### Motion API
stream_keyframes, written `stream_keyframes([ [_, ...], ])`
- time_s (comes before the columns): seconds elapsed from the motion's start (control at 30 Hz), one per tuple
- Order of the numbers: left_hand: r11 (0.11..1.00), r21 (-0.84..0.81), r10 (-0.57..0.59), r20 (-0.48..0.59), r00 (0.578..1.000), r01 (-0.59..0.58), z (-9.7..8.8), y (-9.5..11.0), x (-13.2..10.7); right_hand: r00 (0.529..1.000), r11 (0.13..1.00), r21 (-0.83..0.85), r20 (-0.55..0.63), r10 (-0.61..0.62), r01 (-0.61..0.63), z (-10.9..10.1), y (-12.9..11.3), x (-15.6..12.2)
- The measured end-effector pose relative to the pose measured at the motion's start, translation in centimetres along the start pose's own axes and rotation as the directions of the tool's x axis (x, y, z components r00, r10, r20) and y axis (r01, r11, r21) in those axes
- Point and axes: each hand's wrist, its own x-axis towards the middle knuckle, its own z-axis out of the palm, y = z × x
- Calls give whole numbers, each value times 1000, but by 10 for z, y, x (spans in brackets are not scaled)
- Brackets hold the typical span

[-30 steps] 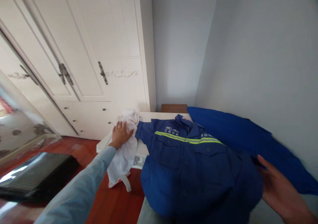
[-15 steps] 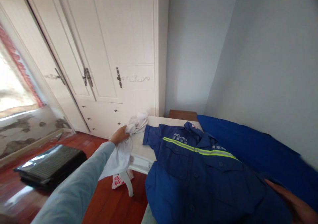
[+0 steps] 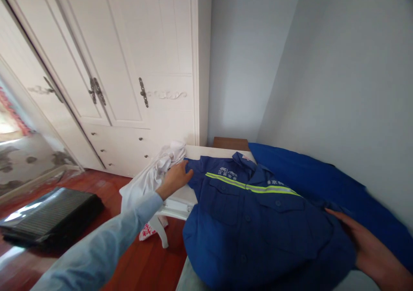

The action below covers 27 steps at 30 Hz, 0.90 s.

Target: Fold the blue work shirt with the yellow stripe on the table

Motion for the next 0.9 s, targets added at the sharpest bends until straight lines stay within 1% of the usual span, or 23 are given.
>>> stream_keyframes([
  [0.1,996,-31,-77,94,993,80,10,9,6,981,981,-16,24,194,-194,1,-13,1],
  [0.17,992,-67,-102,126,987,111,15,9,10,960,960,36,26,278,-279,5,-26,0],
  [0.23,983,-131,-107,132,985,125,19,9,13,949,944,97,31,313,-314,10,-41,0],
  [0.3,963,-225,-113,148,982,145,22,11,14,962,953,126,37,272,-274,17,-54,1],
  [0.4,892,-398,-134,225,965,217,21,15,18,985,977,131,56,161,-167,27,-69,7],
  [0.47,820,-512,-132,268,954,257,12,16,21,991,987,114,79,104,-113,33,-77,14],
  [0.53,746,-610,-125,265,956,267,-3,14,26,994,993,103,98,54,-64,38,-86,23],
  [0.6,681,-688,-128,227,965,252,-23,11,32,995,993,107,99,31,-42,43,-97,37],
  [0.63,641,-731,-138,190,972,234,-33,8,35,995,993,111,94,21,-32,46,-103,45],
  [0.67,599,-774,-155,139,978,205,-43,6,39,996,994,113,86,-1,-9,49,-110,53],
  [0.73,541,-834,-207,-6,978,109,-61,0,45,995,990,118,61,-81,74,55,-123,71],
  [0.77,546,-836,-239,-99,966,49,-68,-3,48,990,984,124,42,-137,131,58,-127,80],
  [0.8,585,-811,-262,-190,946,0,-72,-6,50,982,975,129,20,-186,182,60,-129,89],
  [0.83,652,-758,-266,-251,931,-18,-74,-11,51,978,970,125,0,-208,206,61,-129,97],
  [0.87,723,-691,-257,-266,929,2,-74,-15,52,980,973,113,-8,-200,200,61,-126,104],
  [0.9,780,-625,-246,-240,939,45,-71,-21,52,985,981,93,1,-170,169,60,-120,110],
])
